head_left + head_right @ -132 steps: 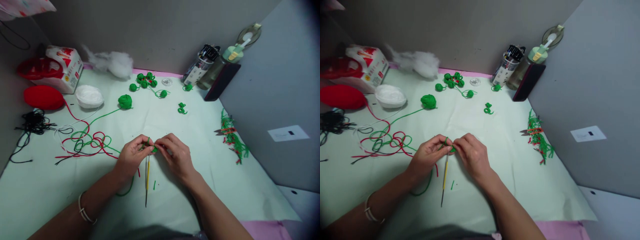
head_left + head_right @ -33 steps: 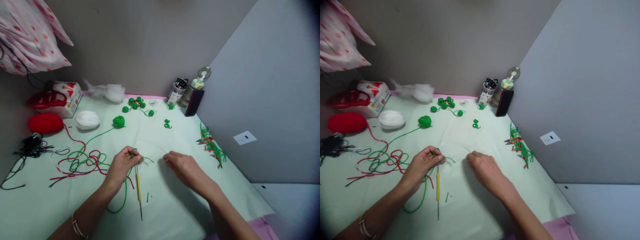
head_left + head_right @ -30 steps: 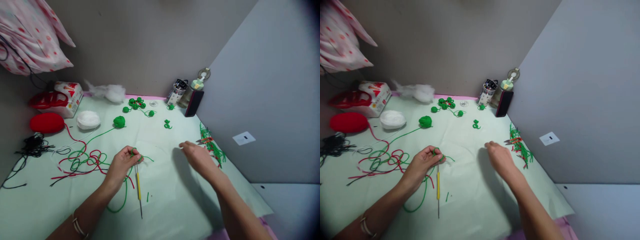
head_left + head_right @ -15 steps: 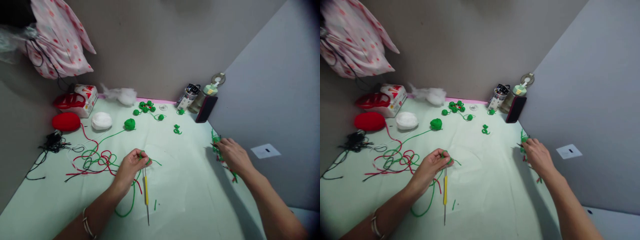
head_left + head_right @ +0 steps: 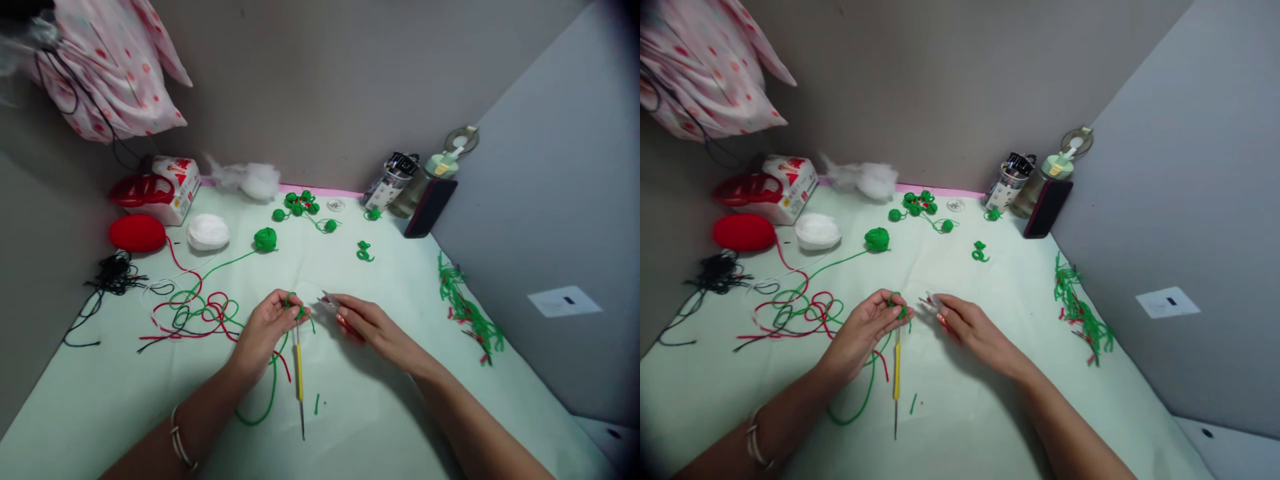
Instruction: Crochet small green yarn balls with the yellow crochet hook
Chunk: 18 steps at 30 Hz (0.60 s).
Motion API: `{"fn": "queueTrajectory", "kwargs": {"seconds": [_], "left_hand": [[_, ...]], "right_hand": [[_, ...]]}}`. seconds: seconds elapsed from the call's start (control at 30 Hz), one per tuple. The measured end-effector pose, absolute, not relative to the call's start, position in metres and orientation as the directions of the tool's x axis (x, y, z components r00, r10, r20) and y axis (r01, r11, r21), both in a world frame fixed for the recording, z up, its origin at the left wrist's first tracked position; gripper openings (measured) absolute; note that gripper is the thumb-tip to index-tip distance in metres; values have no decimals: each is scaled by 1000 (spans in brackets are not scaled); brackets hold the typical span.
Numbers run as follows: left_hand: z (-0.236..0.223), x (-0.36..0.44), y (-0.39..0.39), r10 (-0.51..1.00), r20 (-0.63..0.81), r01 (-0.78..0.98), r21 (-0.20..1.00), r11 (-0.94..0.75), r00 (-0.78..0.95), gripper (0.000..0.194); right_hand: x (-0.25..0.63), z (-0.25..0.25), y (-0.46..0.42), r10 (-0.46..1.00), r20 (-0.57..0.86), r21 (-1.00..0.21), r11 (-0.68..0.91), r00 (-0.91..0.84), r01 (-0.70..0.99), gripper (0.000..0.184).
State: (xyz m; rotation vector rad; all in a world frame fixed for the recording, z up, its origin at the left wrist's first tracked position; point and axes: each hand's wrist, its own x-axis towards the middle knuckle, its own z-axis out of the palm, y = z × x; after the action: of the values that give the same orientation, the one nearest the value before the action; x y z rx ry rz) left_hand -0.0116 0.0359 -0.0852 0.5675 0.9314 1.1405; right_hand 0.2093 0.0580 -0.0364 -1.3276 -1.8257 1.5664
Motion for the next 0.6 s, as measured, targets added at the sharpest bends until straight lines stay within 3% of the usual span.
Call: {"fn": "queueTrajectory", "kwargs": {"seconds": [0.1,0.27,0.6], "left_hand": [[-86,-12,37,934,-334,-516,782,351,130,38],[-88,-12,38,933,-337,-519,778,353,130,37],[-95,-11,38,946,-300,-495,807,322,126,33]], "right_hand": [[205,-43,56,839,-256,-875,9,-480,484,38],[204,-50,52,877,-191,-703,192,-441,685,27],[195,-60,55,832,-114,-581,387,-543,716,22]]}}
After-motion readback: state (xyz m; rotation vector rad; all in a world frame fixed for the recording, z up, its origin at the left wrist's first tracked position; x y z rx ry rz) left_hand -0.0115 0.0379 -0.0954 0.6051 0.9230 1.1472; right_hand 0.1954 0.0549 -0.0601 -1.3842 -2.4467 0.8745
